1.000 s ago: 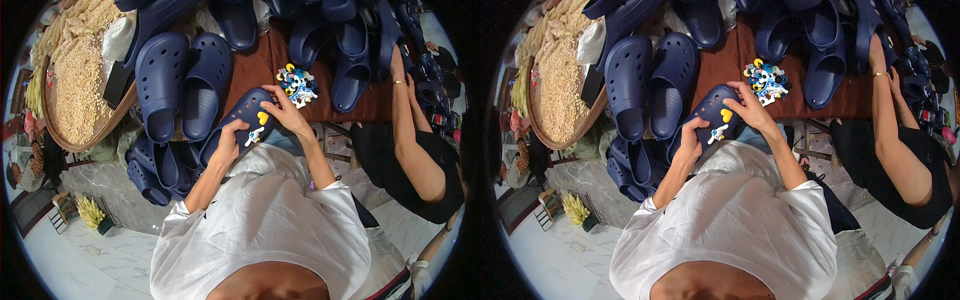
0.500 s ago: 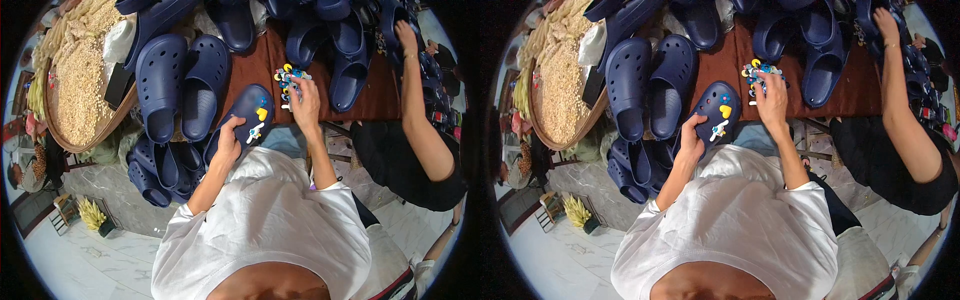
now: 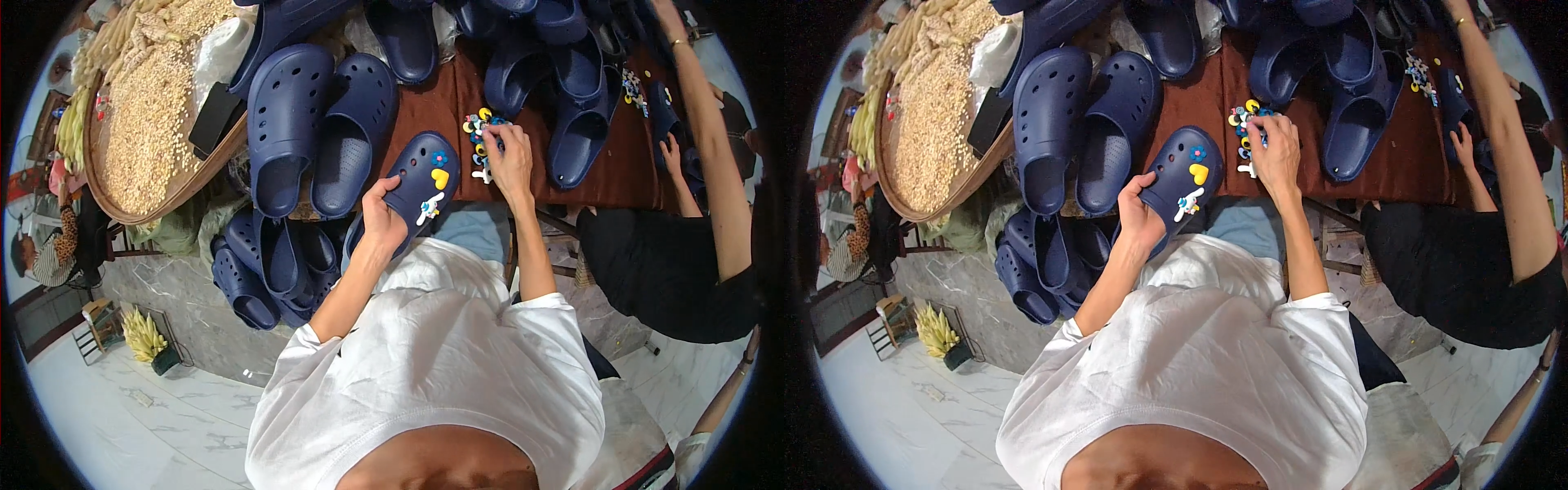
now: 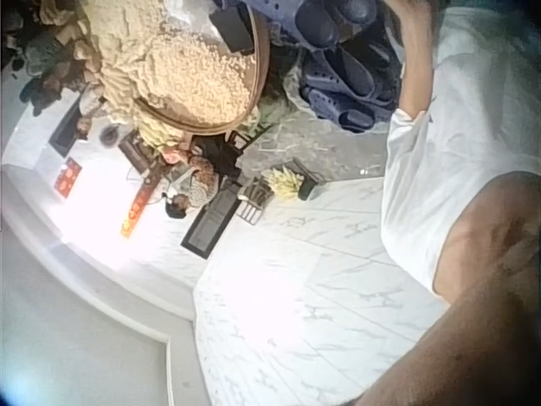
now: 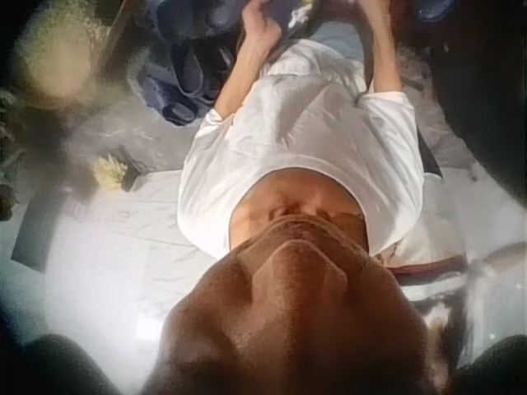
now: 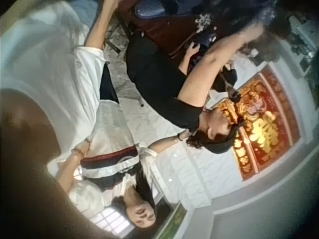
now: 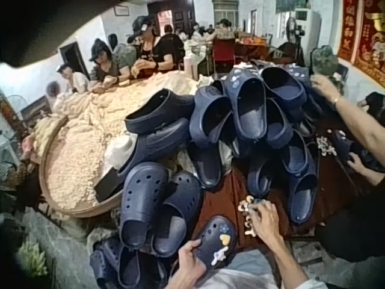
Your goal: Attaching decorative charms to the holes of blue rubber clogs.
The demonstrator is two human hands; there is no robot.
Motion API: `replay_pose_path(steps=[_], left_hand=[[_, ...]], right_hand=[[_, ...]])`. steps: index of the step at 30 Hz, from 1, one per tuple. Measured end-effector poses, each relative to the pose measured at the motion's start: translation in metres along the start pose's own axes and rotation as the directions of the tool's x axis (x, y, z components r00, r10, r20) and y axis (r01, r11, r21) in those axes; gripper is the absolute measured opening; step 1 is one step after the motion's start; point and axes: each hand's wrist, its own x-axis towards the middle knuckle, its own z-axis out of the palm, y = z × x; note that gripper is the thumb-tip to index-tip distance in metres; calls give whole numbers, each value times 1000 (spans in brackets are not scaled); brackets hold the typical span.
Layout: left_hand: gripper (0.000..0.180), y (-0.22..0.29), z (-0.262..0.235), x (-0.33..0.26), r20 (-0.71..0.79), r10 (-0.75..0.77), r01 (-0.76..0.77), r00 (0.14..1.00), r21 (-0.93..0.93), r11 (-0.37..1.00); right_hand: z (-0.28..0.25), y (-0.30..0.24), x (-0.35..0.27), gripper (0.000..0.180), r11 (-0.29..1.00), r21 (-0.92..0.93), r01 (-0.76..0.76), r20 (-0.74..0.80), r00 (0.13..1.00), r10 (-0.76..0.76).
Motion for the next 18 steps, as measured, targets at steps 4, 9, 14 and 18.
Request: replay_pose_path(steps=[4,9,14,18], left_hand=[[42,-1,3,0,-26,8,-8,1000,22,1000],[42,-6,3,-3,-32,39,-35,999,99,994],[31,-12,6,-7,10,72,-72,997,191,979],[25,-16,11,-15,12,86,-87,996,209,974]], right_hand=[[-6,-1,-4,17,1000,17,-19,-3,1000,19],[-21,-36,-4,15,893,403,-199,176,975,138],[-16,-77,-13,13,712,623,-324,398,915,68],[-10,-84,-14,13,897,422,-128,294,956,-2]])
